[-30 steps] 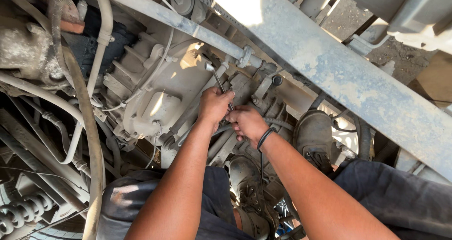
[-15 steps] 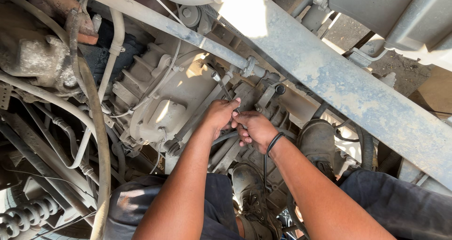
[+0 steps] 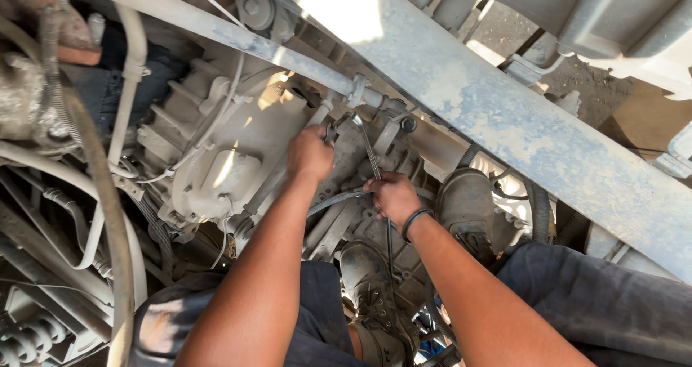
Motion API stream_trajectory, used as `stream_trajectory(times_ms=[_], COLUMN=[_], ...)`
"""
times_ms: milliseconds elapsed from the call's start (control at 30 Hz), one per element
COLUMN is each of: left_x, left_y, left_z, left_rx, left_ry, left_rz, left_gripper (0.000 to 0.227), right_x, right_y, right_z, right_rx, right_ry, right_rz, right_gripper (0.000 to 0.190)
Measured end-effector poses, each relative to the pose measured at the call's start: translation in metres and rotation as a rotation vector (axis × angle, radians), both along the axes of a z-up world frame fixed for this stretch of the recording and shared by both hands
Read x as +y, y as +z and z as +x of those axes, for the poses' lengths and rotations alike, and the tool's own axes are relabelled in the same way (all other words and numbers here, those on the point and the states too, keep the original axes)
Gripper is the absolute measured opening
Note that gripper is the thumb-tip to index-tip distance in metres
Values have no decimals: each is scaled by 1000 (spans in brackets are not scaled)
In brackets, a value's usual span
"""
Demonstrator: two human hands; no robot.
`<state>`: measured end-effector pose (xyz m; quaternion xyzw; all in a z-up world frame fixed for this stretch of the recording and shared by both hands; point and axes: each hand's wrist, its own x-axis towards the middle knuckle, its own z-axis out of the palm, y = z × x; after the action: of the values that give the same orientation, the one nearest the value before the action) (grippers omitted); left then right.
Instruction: The person uses two wrenches to loosen and remove a bolt from a pipe fitting on the vehicle's undercarriage. They then insert a new bolt and tighten it by hand and with the wrenches.
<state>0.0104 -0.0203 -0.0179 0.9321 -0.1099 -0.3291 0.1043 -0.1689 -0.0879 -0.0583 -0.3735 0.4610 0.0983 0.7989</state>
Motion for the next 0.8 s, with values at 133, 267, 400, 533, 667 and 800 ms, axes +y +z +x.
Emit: stream_trajectory(times_ms=[133,267,400,533,667,800], left_x=[-19,-27,-34,-41,-35,-27], left_y=[-25,-49,-60,-67,-75,-84], left_z=[15,28,28,28,29,28], left_rx=[-166,-154,-114,-86,-119,-186], left_ry=[-219,-248,-200,-127,-128,-125], left_rz=[8,-38,-111,-158,-202,-204], left_gripper=[36,48,46,48,46,43], right_x=[-7,-37,-57,-85,-117,-115], right_y=[-14,-27,-30,-27,-18,-3], right_z=[9,21,27,40,60,63], right_rx=[157,106,58,21,198,207], right_ry=[157,328,386,764,705,718], right_rz=[-192,-306,-251,-327,-117,-123], right_gripper=[22,23,24,32,29,28])
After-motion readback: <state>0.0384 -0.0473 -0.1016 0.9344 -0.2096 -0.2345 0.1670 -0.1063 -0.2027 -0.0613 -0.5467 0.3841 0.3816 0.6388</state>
